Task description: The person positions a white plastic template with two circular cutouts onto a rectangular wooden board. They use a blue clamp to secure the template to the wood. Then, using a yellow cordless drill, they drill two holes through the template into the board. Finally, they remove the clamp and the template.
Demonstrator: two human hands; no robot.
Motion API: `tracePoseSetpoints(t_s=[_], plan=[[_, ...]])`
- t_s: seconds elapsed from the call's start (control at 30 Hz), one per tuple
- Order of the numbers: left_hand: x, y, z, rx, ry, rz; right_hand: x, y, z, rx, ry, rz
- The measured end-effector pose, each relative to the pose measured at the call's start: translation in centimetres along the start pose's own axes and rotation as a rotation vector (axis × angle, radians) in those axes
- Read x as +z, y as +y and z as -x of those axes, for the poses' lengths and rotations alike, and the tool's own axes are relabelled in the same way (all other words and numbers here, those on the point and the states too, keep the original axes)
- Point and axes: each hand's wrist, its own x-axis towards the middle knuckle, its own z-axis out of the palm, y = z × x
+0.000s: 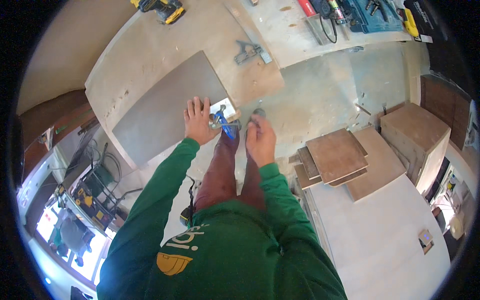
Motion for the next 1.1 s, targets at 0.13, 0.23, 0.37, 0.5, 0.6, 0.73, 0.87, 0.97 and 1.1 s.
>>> tracePoseSetpoints(t_s=[0.13, 0.23, 0.37, 0.5, 0.6, 0.73, 0.87, 0.97, 1.1], plan=[[-0.1, -0.2, 0.0, 0.002, 0.015, 0.033, -3.1, -8.3, -1.4, -0.465, -0.003, 0.179], [-0.6, -0.2, 0.2, 0.004, 0.003, 0.035, -3.7, -12.4, -2.7, -0.591, -0.194, 0.289], [0.4, -0.7, 0.1, -0.005, 0.035, 0.088, -1.4, -15.7, -2.7, -0.764, -0.41, 0.6], [-0.4, -0.9, -0.1, -0.007, -0.072, 0.127, 1.1, -17.0, -1.8, -0.748, -0.563, 0.999], [-0.8, -1.0, 0.0, -0.002, -0.108, 0.149, 2.3, -16.2, -1.8, -0.721, -0.61, 1.126], [0.0, -1.3, 0.2, 0.011, -0.076, 0.144, 2.9, -16.2, -1.9, -0.746, -0.582, 1.14], [0.0, -1.6, 0.2, 0.035, -0.069, 0.142, 3.6, -16.9, -2.1, -0.627, -0.575, 1.116], [-0.4, -1.8, 0.1, 0.04, -0.079, 0.141, 4.1, -17.4, -2.0, -0.589, -0.563, 1.121], [-0.2, -2.0, 0.1, 0.039, -0.06, 0.129, 4.8, -17.9, -2.1, -0.536, -0.565, 1.134]])
